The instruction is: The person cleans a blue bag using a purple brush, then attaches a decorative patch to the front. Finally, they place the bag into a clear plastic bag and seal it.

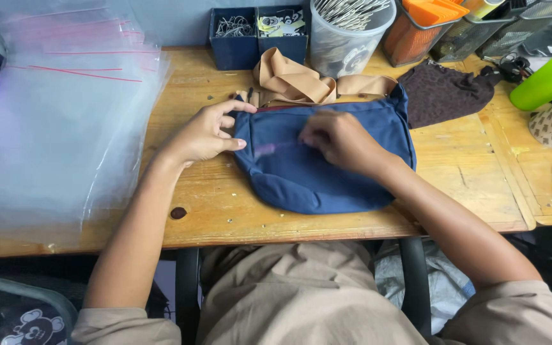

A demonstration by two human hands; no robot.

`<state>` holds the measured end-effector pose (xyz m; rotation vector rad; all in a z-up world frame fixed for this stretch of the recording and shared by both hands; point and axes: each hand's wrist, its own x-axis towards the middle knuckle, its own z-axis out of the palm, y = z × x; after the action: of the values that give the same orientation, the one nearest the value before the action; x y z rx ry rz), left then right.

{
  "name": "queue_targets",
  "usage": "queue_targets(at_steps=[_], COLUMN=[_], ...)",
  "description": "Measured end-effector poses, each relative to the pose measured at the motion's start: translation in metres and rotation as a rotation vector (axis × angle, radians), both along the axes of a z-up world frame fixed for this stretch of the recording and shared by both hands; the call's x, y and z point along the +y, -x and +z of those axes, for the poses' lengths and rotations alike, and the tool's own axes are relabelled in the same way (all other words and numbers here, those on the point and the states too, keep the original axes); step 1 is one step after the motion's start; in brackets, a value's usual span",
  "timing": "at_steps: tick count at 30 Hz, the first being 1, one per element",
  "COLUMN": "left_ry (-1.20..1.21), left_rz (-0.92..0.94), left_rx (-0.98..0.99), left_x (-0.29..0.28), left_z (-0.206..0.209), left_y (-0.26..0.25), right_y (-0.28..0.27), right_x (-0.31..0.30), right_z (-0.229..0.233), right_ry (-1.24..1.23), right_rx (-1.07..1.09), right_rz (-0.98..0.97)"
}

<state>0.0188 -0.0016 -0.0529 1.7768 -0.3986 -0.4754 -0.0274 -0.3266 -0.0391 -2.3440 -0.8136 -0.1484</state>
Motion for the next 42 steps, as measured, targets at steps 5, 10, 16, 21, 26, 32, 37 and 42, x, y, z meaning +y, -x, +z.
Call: queue_targets(at_steps=[5, 10, 16, 21, 26, 32, 37, 42], left_ry=[-0.041, -0.041, -0.082, -0.111, -0.254, -0.559, -0.576, -0.632], left_rz=[0.061, 0.065, 0.027, 0.037, 0.002, 0.026, -0.007, 0.019], left_rx=[-0.032, -0.020, -0.073, -0.095, -0.171, -0.267, -0.311, -0.252], left_x=[0.003, -0.003, -0.005, -0.003, -0.001, -0.017, -0.010, -0.008], left_z=[-0.006, 0.001, 0.011, 0.014, 0.007, 0.046, 0.029, 0.046], left_y=[-0.007, 0.002, 0.008, 0.012, 0.008, 0.030, 0.024, 0.028], right_y=[0.024, 0.029, 0.006, 0.057, 0.013, 0.062, 0.012, 0.076], right_x=[-0.007, -0.020, -0.054, -0.038, -0.088, -0.051, -0.124, -0.075], right_z=[0.033, 0.038, 0.013, 0.040, 0.004, 0.048, -0.008, 0.052], right_ry=[0.083, 0.110, 0.349, 0.124, 0.341, 0.095, 0.440, 0.096], right_rx=[0.182, 0.438, -0.103, 0.490, -0.094, 0.344, -0.108, 0.475], right_rz=[-0.006, 0.097, -0.362, 0.018, -0.267, -0.045, -0.445, -0.015])
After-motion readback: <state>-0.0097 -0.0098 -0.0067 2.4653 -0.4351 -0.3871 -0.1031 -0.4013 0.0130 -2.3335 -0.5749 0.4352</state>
